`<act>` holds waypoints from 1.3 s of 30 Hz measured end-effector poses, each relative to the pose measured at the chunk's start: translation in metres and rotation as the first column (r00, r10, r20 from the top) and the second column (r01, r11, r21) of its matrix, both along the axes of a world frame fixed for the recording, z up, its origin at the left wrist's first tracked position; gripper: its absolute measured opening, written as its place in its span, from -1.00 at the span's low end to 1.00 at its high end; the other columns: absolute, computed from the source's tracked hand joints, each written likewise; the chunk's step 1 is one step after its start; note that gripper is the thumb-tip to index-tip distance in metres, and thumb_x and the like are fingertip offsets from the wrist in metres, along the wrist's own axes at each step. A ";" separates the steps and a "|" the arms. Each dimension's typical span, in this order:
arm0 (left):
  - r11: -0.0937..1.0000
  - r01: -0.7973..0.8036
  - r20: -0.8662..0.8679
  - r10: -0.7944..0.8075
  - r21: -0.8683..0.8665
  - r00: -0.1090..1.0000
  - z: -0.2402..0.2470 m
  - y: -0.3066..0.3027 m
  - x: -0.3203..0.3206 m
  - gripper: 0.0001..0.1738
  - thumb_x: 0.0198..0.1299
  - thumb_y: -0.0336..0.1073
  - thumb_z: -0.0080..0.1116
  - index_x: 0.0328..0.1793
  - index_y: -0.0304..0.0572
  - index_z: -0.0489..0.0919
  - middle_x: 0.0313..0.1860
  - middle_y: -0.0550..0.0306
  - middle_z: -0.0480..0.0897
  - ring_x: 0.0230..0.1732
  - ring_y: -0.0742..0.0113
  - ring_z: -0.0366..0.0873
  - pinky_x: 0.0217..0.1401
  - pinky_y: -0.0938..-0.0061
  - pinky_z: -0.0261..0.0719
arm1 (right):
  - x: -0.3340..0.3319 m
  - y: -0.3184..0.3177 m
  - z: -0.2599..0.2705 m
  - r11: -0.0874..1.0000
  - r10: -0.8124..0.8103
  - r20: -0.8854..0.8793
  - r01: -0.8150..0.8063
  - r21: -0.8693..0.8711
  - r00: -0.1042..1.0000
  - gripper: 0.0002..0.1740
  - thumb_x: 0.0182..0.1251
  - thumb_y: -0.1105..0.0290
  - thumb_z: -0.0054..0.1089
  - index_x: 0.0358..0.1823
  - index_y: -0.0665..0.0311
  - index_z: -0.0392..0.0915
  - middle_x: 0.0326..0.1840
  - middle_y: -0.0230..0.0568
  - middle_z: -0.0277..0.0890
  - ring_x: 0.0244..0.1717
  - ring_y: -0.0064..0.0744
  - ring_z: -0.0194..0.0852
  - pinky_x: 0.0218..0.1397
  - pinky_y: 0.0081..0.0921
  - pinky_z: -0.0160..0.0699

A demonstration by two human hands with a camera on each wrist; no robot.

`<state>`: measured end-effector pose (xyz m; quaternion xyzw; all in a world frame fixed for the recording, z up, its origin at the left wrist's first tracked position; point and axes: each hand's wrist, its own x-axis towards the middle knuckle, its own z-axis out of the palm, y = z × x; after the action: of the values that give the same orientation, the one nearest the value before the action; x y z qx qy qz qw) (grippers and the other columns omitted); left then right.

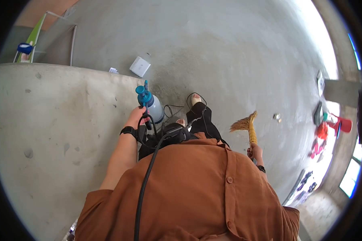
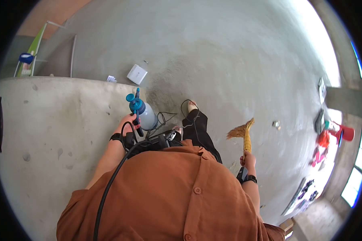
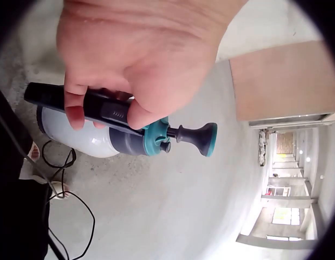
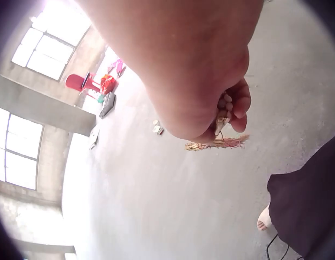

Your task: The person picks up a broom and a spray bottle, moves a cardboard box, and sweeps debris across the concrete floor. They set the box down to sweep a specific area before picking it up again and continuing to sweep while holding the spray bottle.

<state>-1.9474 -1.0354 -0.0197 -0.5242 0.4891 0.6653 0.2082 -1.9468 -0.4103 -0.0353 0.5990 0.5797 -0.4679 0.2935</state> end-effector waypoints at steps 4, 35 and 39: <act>0.993 -0.114 0.008 0.114 0.001 0.993 0.018 0.005 -0.017 -0.74 0.33 -0.18 -0.03 0.01 -0.18 0.43 -0.22 0.14 0.51 -0.26 0.33 0.47 -0.29 0.42 0.54 | -0.109 -0.010 -0.024 0.985 0.175 0.002 -0.175 -0.011 0.985 -0.75 0.23 0.20 0.16 -0.36 0.24 0.43 -0.67 -0.29 0.37 -0.73 -0.43 0.37 -0.73 -0.50 0.36; 0.969 -0.236 0.059 0.240 -0.073 0.969 -0.010 -0.011 -0.018 -0.38 0.32 -0.31 -0.05 0.48 -0.12 0.09 -0.09 0.16 0.50 -0.08 0.43 0.44 -0.14 0.51 0.50 | -0.312 -0.783 -0.106 0.258 0.613 -0.492 -0.745 -0.615 0.618 -0.71 0.18 0.23 0.23 -0.30 0.34 0.50 -0.47 -0.26 0.48 -0.52 -0.48 0.56 -0.63 -0.58 0.53; 0.937 -0.334 0.075 0.342 -0.101 0.937 -0.003 -0.010 -0.022 -0.33 0.30 -0.31 -0.05 0.49 -0.21 0.03 -0.13 0.16 0.48 -0.19 0.43 0.44 -0.11 0.50 0.51 | -0.278 -0.853 -0.134 0.232 0.655 -0.491 -0.771 -0.593 0.575 -0.71 0.20 0.25 0.18 -0.29 0.38 0.52 -0.43 -0.18 0.53 -0.49 -0.45 0.62 -0.64 -0.55 0.54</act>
<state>-1.9697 -1.0458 -0.0227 -0.6390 0.4100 0.6446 0.0899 -2.2249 -1.2632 -0.1693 0.0485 0.5502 -0.5169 0.6540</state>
